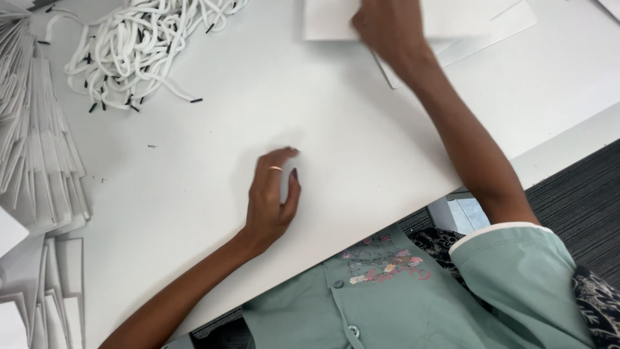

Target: Attaching white rope handles to white paper shopping bags.

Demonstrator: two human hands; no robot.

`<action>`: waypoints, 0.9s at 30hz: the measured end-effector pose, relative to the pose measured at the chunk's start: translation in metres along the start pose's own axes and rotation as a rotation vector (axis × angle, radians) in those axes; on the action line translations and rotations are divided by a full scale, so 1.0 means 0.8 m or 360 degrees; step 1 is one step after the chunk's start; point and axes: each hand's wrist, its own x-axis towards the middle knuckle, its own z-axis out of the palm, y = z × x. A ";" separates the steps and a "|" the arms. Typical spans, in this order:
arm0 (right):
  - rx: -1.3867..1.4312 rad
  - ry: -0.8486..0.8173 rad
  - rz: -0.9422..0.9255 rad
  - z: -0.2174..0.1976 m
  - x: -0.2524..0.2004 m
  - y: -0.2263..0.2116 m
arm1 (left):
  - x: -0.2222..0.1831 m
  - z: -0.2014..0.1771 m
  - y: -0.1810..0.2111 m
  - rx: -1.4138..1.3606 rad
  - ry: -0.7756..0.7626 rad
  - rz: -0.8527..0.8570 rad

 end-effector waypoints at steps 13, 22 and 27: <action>0.0441 -0.0251 0.0225 0.017 -0.035 0.036 | 0.003 -0.006 -0.006 -0.0064 0.0350 -0.0429; 0.0546 -0.0701 0.0350 0.053 -0.049 0.008 | 0.026 -0.040 -0.137 0.0480 0.0752 0.0136; 0.0436 -0.0710 0.0107 0.033 -0.034 -0.028 | 0.059 -0.147 -0.148 0.0723 0.0254 -0.0474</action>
